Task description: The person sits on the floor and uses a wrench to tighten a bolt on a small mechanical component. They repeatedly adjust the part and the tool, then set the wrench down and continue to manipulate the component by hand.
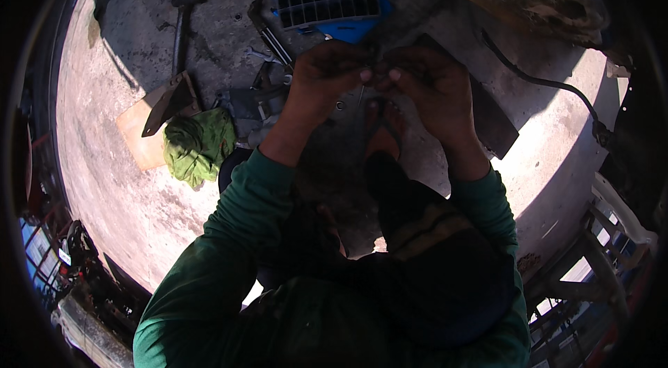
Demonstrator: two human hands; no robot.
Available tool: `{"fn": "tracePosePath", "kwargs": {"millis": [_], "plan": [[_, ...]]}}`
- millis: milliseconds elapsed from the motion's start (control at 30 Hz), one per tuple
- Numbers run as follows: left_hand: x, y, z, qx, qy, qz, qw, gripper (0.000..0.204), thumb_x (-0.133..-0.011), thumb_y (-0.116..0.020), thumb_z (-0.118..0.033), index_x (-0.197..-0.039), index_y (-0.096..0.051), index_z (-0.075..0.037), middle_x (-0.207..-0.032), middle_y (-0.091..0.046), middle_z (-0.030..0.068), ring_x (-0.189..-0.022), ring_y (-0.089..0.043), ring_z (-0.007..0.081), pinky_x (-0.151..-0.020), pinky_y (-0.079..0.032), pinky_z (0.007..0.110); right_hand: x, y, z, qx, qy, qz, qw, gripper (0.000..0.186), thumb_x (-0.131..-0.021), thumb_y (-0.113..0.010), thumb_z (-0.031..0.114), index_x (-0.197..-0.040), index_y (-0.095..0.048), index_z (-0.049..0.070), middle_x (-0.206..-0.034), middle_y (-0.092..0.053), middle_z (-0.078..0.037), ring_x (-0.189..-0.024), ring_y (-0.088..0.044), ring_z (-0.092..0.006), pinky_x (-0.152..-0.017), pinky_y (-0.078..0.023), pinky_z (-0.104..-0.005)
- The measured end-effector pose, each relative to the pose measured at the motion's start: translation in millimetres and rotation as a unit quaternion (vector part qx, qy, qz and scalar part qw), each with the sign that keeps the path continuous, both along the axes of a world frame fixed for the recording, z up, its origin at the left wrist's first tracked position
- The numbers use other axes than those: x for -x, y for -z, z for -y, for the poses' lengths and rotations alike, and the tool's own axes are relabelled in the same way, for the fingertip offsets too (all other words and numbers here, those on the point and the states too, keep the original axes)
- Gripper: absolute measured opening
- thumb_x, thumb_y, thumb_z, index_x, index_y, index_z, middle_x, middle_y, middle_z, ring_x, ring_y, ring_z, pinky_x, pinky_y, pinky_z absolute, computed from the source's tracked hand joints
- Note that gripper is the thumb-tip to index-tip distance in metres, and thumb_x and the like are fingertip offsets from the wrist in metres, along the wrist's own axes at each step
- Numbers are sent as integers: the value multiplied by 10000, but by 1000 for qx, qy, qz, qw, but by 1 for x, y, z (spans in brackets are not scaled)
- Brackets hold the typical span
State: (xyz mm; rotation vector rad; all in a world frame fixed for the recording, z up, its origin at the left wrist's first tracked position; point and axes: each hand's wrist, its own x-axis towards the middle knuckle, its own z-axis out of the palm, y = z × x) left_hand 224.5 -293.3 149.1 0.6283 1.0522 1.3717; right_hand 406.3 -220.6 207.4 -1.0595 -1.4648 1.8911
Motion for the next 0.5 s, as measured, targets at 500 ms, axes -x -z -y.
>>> {"fn": "tracePosePath", "kwargs": {"millis": [500], "plan": [[-6, 0, 2, -2, -14, 17, 1000, 285, -797, -773, 45, -1058, -660, 34, -1003, -713, 106, -943, -685, 173, -839, -555, 292, -3, 1, 0, 13, 10, -8, 1000, 212, -897, -645, -38, -1109, -642, -56, -973, -711, -126, -856, -697, -170, -750, -575, -292]]}}
